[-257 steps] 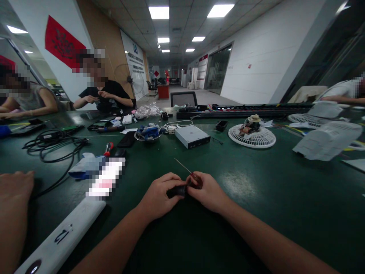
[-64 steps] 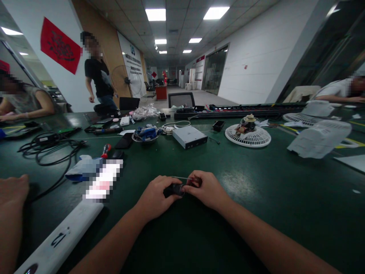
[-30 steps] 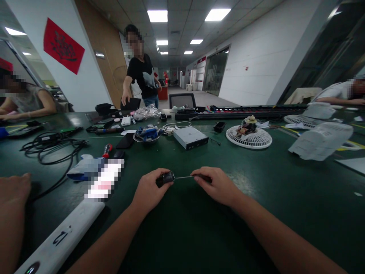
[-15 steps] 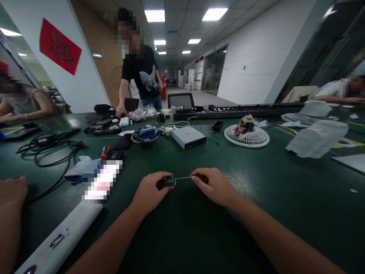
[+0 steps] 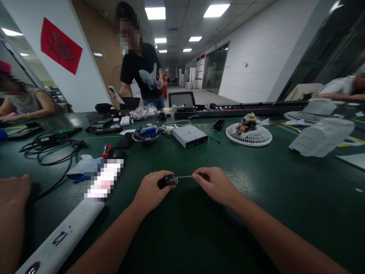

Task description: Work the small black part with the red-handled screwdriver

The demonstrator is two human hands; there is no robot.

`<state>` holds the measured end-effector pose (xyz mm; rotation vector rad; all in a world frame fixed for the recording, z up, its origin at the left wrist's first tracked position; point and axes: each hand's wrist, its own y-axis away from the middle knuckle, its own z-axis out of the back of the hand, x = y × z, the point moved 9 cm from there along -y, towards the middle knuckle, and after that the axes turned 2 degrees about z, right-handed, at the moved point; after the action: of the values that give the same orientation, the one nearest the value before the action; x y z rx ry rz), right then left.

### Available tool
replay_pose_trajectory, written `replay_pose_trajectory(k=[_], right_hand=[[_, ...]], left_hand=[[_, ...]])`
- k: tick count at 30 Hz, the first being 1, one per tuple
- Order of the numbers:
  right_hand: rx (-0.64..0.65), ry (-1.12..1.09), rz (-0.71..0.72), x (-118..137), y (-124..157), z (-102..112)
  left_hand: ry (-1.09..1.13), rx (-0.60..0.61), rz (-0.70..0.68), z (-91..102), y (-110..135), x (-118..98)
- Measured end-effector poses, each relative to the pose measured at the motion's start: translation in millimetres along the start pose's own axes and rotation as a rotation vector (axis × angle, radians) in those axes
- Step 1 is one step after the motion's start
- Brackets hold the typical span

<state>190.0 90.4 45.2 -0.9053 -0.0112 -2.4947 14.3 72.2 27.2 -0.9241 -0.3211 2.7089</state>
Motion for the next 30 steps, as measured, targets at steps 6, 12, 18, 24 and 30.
replay_pose_trajectory(k=[6,12,18,24,30], right_hand=[[0.04,-0.024,-0.037,-3.6,-1.2,-0.9],[0.095,-0.162,-0.099,-18.5,-3.8,-10.1],[0.099,-0.068,-0.001,-7.6,-2.4,-9.1],[0.026,-0.05,-0.036,-11.7,-3.3,-2.9],[0.093,-0.088,-0.027,-8.8,-2.6,-7.3]], left_hand=[[-0.034,-0.006,-0.012,0.4,0.1,-2.4],[-0.017,-0.049,-0.034,3.6,0.6,-2.1],[-0.045,-0.02,-0.005,-0.2,0.1,0.7],[-0.04,-0.021,-0.007,0.0,0.3,-0.9],[-0.023,-0.012,-0.009,-0.1,0.7,-1.7]])
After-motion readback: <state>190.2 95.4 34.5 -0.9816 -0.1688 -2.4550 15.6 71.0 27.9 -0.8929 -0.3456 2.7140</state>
